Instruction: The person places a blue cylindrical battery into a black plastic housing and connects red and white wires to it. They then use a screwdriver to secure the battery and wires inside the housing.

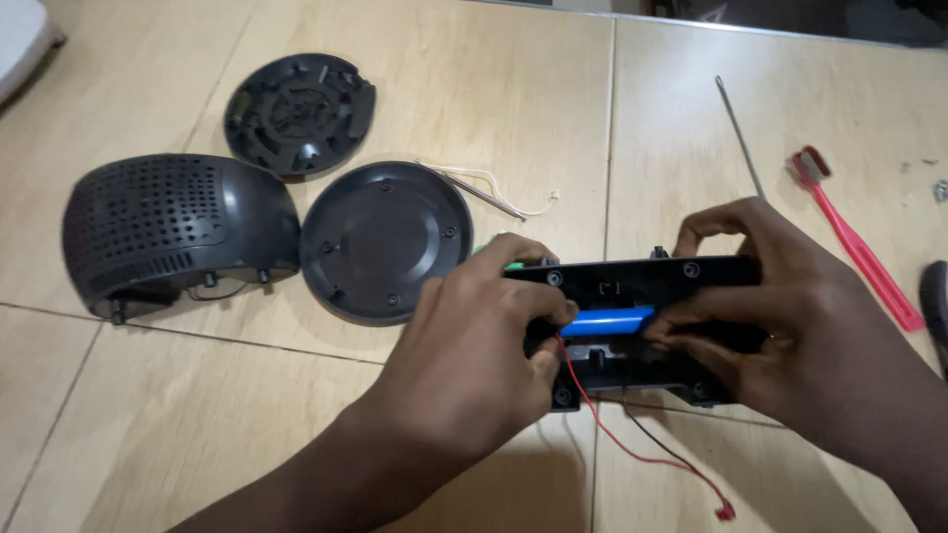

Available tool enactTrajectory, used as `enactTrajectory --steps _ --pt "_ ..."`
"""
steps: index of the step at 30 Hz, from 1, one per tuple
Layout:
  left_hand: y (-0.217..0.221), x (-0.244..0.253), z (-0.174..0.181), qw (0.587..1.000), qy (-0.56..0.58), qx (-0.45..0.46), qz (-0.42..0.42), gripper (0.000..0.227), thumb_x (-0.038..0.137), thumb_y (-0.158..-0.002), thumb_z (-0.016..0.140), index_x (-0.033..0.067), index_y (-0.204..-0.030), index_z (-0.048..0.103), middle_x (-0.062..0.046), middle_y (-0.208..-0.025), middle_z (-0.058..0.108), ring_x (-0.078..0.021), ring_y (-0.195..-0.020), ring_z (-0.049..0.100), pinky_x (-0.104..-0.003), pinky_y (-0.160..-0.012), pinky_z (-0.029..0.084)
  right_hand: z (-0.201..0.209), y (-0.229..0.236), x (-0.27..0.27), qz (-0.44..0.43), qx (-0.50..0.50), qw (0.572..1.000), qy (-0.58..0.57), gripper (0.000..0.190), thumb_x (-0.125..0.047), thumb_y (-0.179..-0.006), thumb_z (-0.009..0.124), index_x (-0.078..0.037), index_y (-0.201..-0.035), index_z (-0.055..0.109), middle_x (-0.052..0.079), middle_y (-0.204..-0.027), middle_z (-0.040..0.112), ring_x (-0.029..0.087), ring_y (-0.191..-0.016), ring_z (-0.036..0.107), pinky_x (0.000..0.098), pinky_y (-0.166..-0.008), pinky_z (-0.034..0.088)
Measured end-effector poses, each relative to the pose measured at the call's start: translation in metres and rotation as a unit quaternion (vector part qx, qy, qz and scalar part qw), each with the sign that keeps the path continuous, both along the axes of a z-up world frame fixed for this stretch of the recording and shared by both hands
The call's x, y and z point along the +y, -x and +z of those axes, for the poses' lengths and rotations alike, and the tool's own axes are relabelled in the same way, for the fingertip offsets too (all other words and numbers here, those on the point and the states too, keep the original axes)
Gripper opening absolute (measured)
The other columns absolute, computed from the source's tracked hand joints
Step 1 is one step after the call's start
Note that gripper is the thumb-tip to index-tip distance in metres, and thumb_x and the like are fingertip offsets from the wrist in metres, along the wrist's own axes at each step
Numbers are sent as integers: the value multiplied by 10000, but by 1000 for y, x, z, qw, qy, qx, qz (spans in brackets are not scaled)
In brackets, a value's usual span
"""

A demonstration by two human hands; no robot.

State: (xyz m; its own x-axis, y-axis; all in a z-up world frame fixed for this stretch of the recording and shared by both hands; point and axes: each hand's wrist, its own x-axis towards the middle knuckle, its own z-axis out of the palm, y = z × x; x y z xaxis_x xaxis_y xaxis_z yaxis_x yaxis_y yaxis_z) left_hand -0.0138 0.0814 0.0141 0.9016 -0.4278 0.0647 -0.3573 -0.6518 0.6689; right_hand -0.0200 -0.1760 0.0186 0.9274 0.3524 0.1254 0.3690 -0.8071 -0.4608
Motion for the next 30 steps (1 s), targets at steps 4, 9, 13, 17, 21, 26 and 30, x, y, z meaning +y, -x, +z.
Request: enactTrajectory --steps 4,9,13,17,21,26,30 --pt "-1 2 3 998 -12 54 -19 350 90 -777 699 152 -1096 829 -78 -1396 571 -376 -1238 560 -571 -983 381 4 -1 -1 -2 26 999 -22 137 -178 -748 806 -241 -807 912 48 -1270 567 191 -1153 634 327 -806 559" --pt "-2 2 1 999 12 -2 -36 277 208 -795 645 160 -987 837 -88 -1227 650 -343 -1051 673 -521 -792 494 4 -2 2 7 -30 999 -7 160 -143 -750 806 -186 -893 862 67 -1206 630 193 -1060 670 327 -839 529" --pt "-2 1 4 999 24 23 -23 256 226 -798 635 142 -959 815 -41 -1178 675 -289 -1035 685 -474 -800 493 0 -3 -3 -6 -4 1000 -27 149 -205 -768 815 -161 -895 879 29 -1149 662 157 -988 683 298 -725 539" --pt "-3 -2 3 999 26 -12 -15 233 207 -809 659 129 -939 837 -64 -1049 715 -285 -947 693 -469 -744 510 -2 -8 -7 -59 77 995 26 88 -315 -737 868 -241 -762 907 -83 -1113 622 154 -692 624 306 -619 460" --pt "-6 -4 5 1000 10 -13 5 233 168 -790 674 145 -924 864 -35 -883 744 -244 -776 698 -409 -609 492 20 -15 21 -239 221 941 90 136 -346 -702 937 -270 -811 964 -160 -1128 633 132 -768 664 282 -735 464" --pt "-5 -7 8 1000 -23 16 15 189 259 -818 734 157 -898 872 -38 -1044 749 -271 -895 710 -448 -695 508 18 -13 21 -253 214 939 93 146 -382 -678 946 -294 -794 956 -185 -1157 637 136 -749 637 306 -709 451" --pt "-9 -6 13 995 -84 49 4 151 295 -821 781 226 -906 885 -42 -988 675 -270 -1023 637 -505 -775 475 23 -10 32 -283 237 930 12 130 -256 -662 982 -205 -780 958 -154 -1143 674 137 -787 647 297 -706 447"
